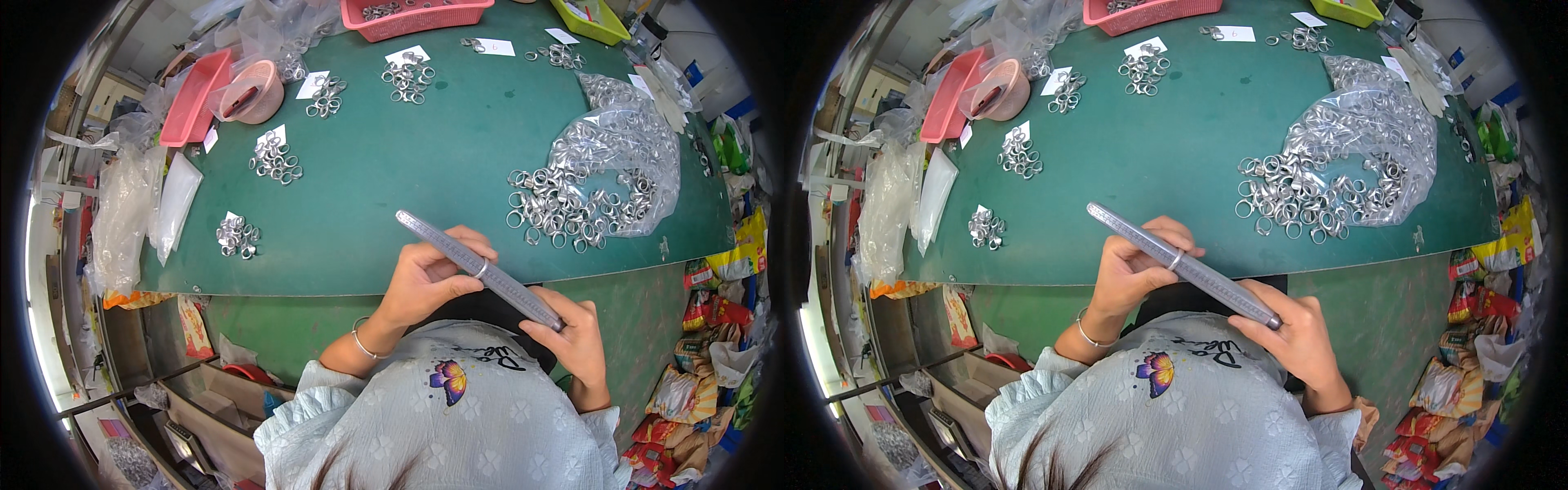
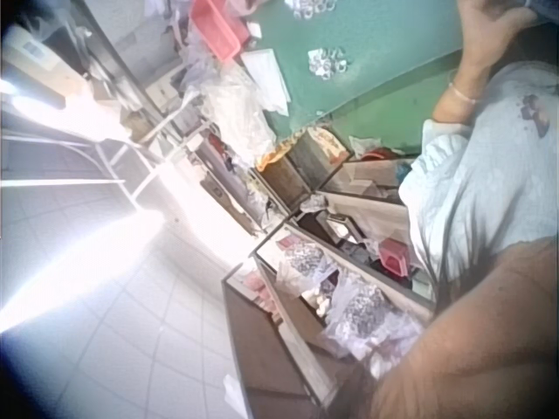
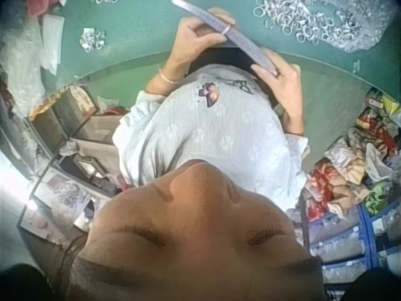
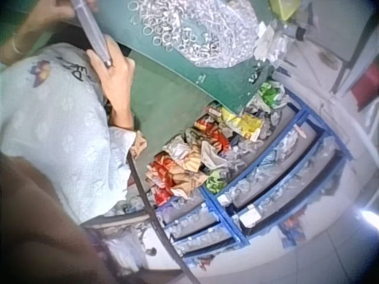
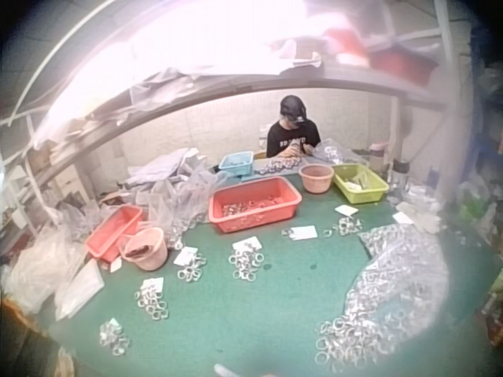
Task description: The person uses a metal rod to thread small metal rings, picking them from a plastic bag and the table surface. They repeatedly slide the rings onto the rod and then remove them, placing the rings into piles on the green workbench.
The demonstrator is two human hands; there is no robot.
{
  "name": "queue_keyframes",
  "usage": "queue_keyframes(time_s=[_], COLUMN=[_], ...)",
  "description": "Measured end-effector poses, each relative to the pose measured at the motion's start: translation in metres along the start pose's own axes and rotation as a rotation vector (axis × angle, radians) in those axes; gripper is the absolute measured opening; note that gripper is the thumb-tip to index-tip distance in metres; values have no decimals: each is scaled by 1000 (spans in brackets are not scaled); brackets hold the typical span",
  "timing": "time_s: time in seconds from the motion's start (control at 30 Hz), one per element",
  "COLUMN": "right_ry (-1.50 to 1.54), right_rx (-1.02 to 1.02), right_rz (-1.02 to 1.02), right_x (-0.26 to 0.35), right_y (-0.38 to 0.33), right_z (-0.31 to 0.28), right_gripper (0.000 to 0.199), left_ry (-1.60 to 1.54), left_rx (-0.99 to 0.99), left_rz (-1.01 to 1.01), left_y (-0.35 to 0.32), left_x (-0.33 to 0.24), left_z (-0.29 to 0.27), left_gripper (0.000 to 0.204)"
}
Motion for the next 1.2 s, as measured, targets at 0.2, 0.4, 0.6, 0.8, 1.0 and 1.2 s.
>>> queue_keyframes(time_s=[0.2, 0.4, 0.6, 0.8, 1.0, 1.2], right_ry=[25, -31, -34, -61, -45, -141], right_rx=[-4, -13, 13, 13, 2, -28], right_rz=[56, -3, 21, 69, 97, 126], right_x=[3, 1, 3, 10, 2, 3], right_y=[0, -3, -2, -5, -5, -1], right_z=[2, 2, 1, 3, 12, 14], right_gripper=[33, 31, 30, 32, 33, 35], left_ry=[29, 10, 12, -59, -160, -88], left_rx=[-5, 134, 150, 127, 165, 193], left_rz=[9, -40, -57, -116, -140, -126], left_y=[-1, 3, 5, 8, 12, 13], left_x=[0, -8, -11, -8, -18, -19], left_z=[-2, -6, -7, -9, -8, -13], left_gripper=[33, 24, 27, 34, 25, 23])
Point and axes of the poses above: each hand's wrist, its own y-axis towards the middle knuckle, its own z-axis out of the palm, x = y × z, the point moved 2 cm from there along y, towards the middle knuckle, and after that the axes turned 10 degrees about z, right-handed, at the moved point
